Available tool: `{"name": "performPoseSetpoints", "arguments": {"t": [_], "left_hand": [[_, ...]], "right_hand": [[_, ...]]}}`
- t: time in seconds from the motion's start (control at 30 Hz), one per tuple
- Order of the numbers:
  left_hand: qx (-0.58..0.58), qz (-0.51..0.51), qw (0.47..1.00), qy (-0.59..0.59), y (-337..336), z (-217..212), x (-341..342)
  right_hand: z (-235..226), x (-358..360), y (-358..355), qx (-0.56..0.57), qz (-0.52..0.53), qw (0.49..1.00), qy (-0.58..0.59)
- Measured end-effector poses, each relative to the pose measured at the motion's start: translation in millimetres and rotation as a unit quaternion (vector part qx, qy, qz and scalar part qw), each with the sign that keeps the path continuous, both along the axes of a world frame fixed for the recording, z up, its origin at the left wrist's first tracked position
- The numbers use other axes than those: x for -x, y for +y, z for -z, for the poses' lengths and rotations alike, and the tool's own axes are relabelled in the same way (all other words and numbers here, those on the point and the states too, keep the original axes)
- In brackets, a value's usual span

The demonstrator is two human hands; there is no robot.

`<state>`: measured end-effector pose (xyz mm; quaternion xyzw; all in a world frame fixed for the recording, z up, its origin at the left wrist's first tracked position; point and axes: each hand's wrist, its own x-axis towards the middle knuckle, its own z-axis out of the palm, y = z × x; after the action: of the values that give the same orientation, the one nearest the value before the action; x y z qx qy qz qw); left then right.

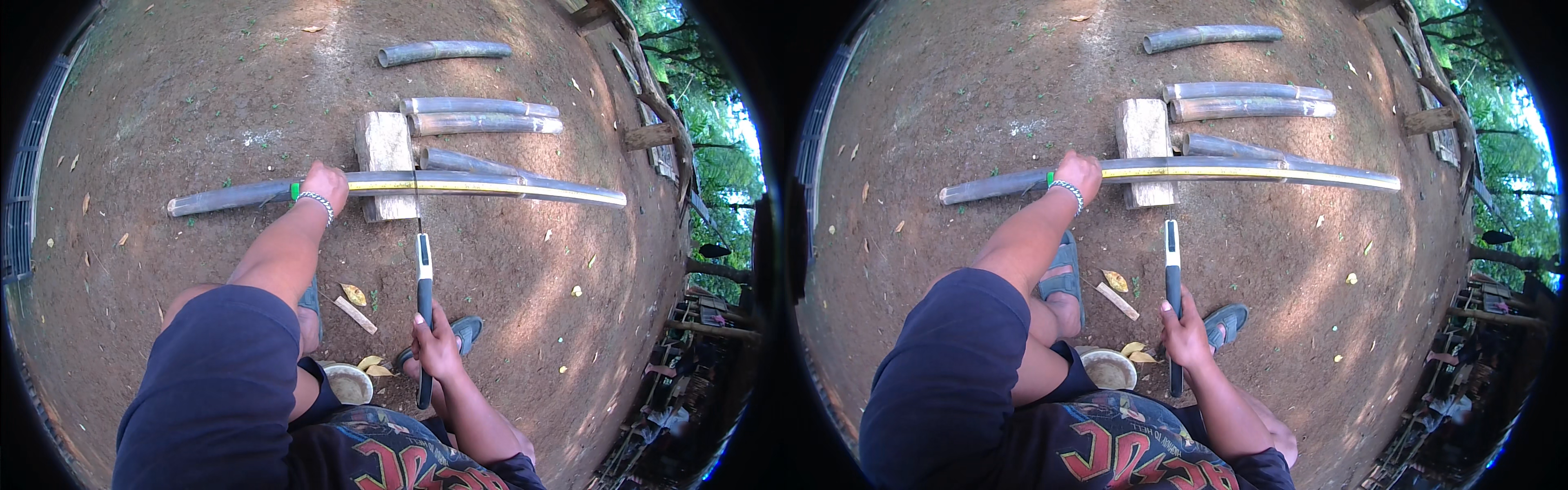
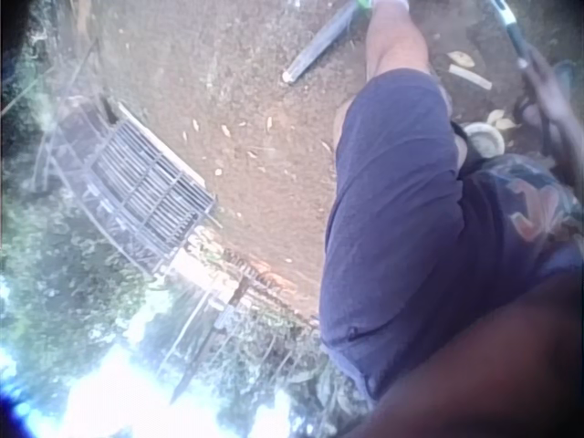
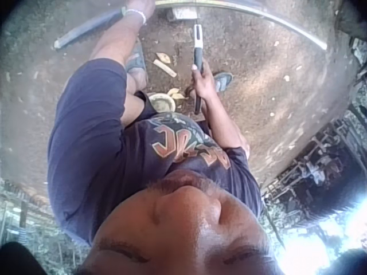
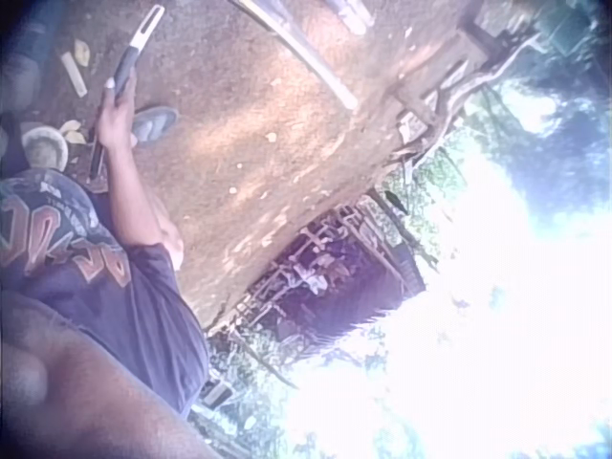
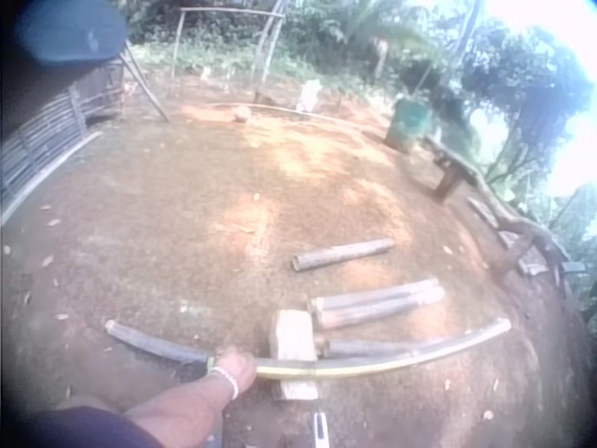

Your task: The person sits on the ground and uses a hand saw to cut long bamboo poles into shorter segments. They measure the bamboo with a tape measure and place the cut pieces on a wooden block. The person occasionally pauses to interact with others nearby.

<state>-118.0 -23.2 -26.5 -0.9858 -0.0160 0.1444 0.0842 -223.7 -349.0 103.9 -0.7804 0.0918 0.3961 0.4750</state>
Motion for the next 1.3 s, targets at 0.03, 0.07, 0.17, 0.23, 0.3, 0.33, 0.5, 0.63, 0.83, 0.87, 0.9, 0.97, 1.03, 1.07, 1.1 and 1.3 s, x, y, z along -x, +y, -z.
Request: {"name": "performPoseSetpoints", "arguments": {"t": [0.03,0.07,0.17,0.23,0.3,0.33,0.5,0.63,0.83,0.87,0.9,0.97,1.03,1.07,1.1,1.3], "left_hand": [[0.002,0.001,1.000,-0.003,0,-1,0],[0.006,-0.002,1.000,-0.005,0,-1,0],[0.012,-0.005,1.000,-0.008,-2,-4,0],[0.009,-0.004,1.000,-0.004,-4,-5,0],[0.008,-0.008,1.000,-0.010,-1,-1,0],[0.008,-0.009,1.000,-0.014,-1,0,0],[-0.001,-0.008,1.000,-0.015,-2,3,0],[-0.007,-0.002,1.000,-0.014,-2,4,-1],[-0.012,0.003,1.000,-0.009,-2,2,1],[-0.008,0.002,1.000,-0.010,-3,1,-1],[-0.005,0.001,1.000,-0.011,-4,1,-4],[-0.003,-0.004,1.000,-0.010,-1,6,-1],[0.000,-0.004,1.000,-0.016,2,7,0],[-0.006,0.000,1.000,-0.013,1,6,-1],[-0.012,0.004,1.000,-0.011,0,5,0],[-0.010,-0.009,1.000,-0.010,0,9,4]], "right_hand": [[0,-1,0,0.005,-0.004,1.000,-0.003],[1,-1,1,0.010,-0.008,1.000,-0.007],[2,-4,-3,-0.019,0.007,1.000,0.008],[0,-3,-5,-0.009,0.001,1.000,0.000],[0,-5,-5,-0.005,-0.007,1.000,0.004],[0,-6,-5,-0.005,-0.009,1.000,0.011],[-1,-4,-1,0.006,-0.015,1.000,-0.008],[4,-4,-2,-0.001,-0.016,1.000,-0.007],[12,0,-4,-0.011,-0.015,1.000,-0.016],[14,2,-8,-0.004,-0.024,0.999,-0.030],[16,1,-11,-0.013,-0.015,0.999,-0.027],[13,-3,-3,-0.035,-0.002,0.999,-0.012],[5,-5,5,-0.016,0.006,1.000,0.007],[3,-6,7,-0.006,0.012,1.000,0.015],[7,-4,4,-0.005,0.002,1.000,-0.002],[15,-3,0,-0.029,0.011,1.000,0.005]]}}
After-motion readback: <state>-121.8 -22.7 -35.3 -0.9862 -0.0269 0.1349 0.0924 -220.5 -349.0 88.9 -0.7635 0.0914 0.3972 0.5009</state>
